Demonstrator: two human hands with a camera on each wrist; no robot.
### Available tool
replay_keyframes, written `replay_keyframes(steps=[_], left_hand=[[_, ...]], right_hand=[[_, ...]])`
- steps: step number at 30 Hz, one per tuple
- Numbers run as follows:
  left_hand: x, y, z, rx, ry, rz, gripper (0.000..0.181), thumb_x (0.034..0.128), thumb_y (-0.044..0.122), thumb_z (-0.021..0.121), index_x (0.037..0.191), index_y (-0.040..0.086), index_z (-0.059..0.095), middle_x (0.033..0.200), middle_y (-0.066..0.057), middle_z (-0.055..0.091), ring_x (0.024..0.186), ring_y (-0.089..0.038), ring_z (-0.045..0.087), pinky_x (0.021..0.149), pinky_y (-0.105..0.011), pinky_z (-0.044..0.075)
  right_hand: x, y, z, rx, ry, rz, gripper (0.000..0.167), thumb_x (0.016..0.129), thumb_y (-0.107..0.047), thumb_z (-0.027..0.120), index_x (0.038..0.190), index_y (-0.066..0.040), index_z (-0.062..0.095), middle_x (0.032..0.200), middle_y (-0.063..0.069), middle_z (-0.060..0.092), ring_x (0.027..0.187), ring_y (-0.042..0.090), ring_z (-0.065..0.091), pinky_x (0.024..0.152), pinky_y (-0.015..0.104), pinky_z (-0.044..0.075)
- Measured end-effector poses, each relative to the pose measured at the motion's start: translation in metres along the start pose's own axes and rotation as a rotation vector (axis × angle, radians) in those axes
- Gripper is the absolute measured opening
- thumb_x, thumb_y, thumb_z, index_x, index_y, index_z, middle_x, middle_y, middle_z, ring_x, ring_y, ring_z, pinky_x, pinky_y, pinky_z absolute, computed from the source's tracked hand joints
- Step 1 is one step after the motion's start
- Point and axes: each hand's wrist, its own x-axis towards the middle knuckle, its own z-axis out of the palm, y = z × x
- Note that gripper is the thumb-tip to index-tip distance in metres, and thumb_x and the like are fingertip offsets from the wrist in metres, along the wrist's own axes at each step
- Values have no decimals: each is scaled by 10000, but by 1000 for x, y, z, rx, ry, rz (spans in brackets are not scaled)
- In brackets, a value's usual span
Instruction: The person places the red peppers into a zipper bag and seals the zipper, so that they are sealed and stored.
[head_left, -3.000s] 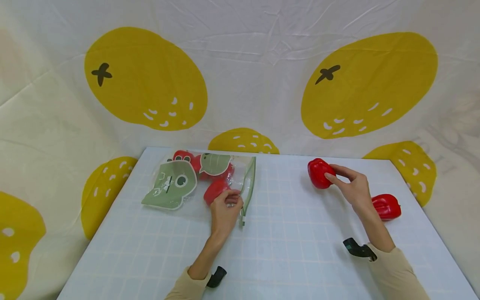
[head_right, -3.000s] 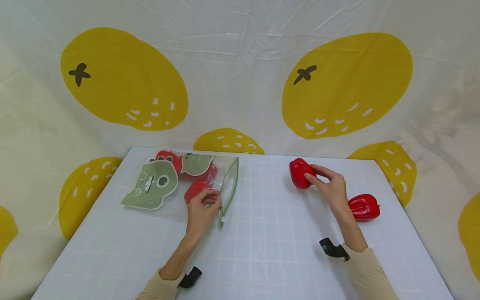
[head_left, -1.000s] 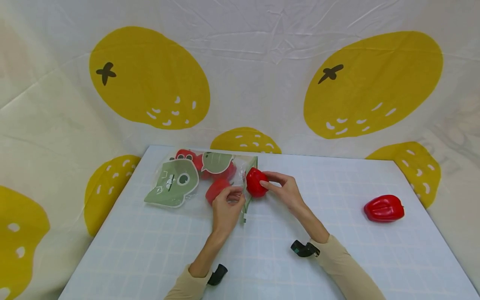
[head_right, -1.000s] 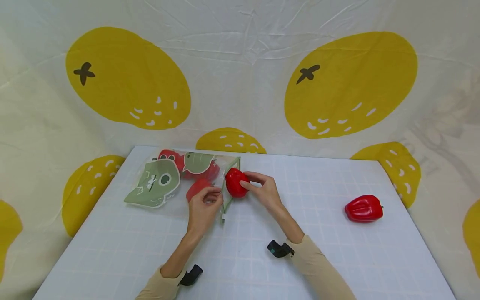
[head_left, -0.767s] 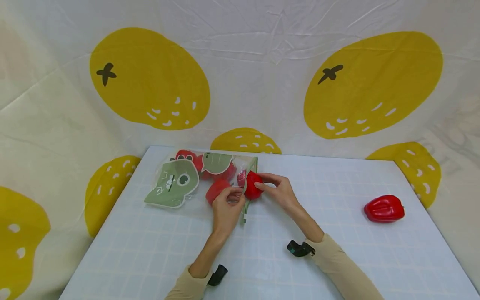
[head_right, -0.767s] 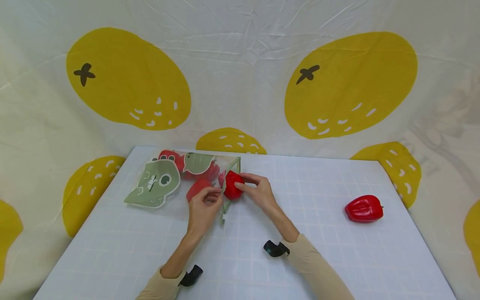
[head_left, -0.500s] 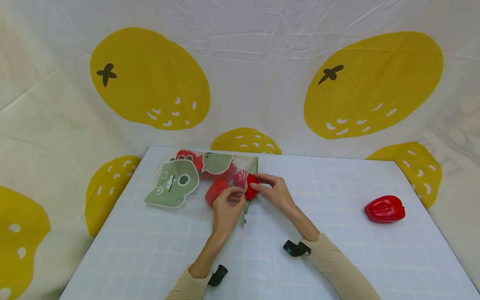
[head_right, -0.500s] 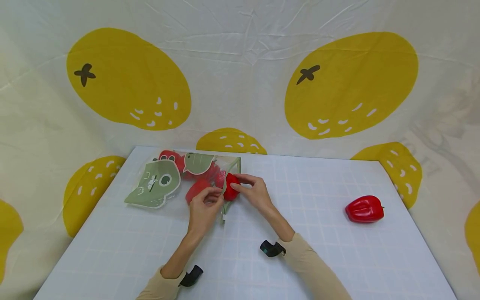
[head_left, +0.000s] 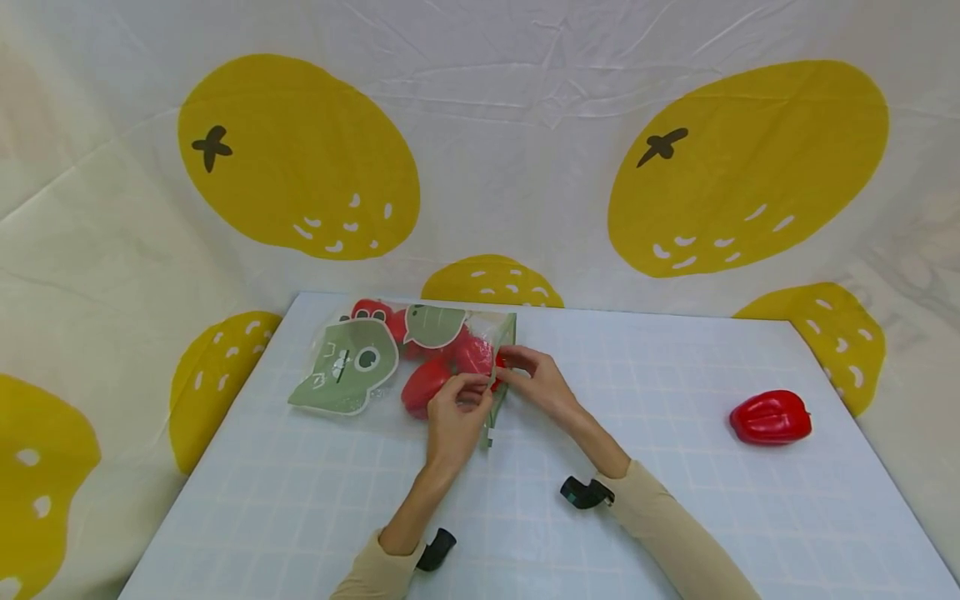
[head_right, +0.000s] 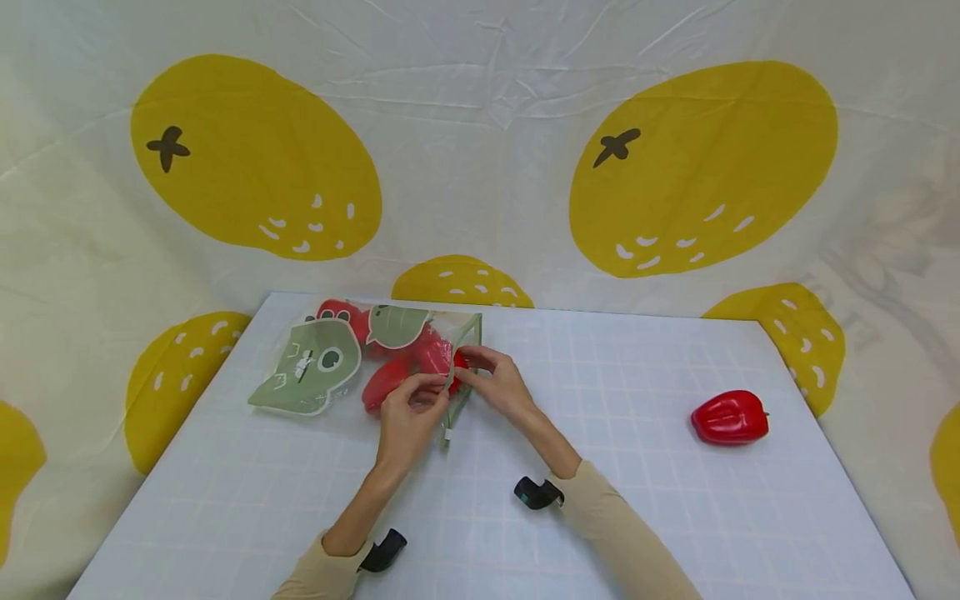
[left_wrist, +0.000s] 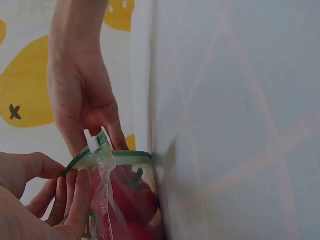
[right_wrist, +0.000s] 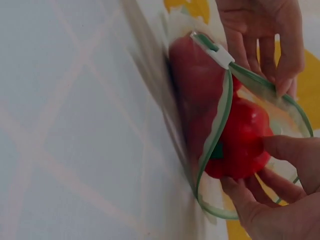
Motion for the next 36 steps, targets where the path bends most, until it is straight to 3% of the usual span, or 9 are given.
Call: replay_keyframes(steps=[10,20,27,36], left_hand=[[1,-2,1,-26,-8,40,170,862,-42,759,1018,26,765,909,-84,721,763,-219,688,713,-264,609],[-1,-1,1,-8,-24,25,170,857,-49,755,1013,18,761,913,-83,723,768,-211,688,726,-280,614],[-1,-1,1,-19,-23,30,159,855,-64,738,987,23,757,901,-80,721,760,-214,692,722,-249,604],[0,-3,1,-20,-34,51,163,857,-62,735,992,25,758,910,-81,729,755,-222,701,727,-340,627]], right_hand=[[8,5,-1,1,-98,-74,380,956,-23,687,1316,77,619,1282,248,651,1188,395,615,1074,514,477],[14,10,1,-31,-133,-48,372,961,-26,678,1312,84,623,1252,252,658,1075,383,661,928,291,564],[21,15,5,-26,-151,-43,361,948,2,679,1293,95,627,1213,253,677,1059,368,700,939,350,577],[30,21,9,44,-206,-64,325,936,74,628,1242,180,611,1192,306,681,1101,361,691,941,350,574]])
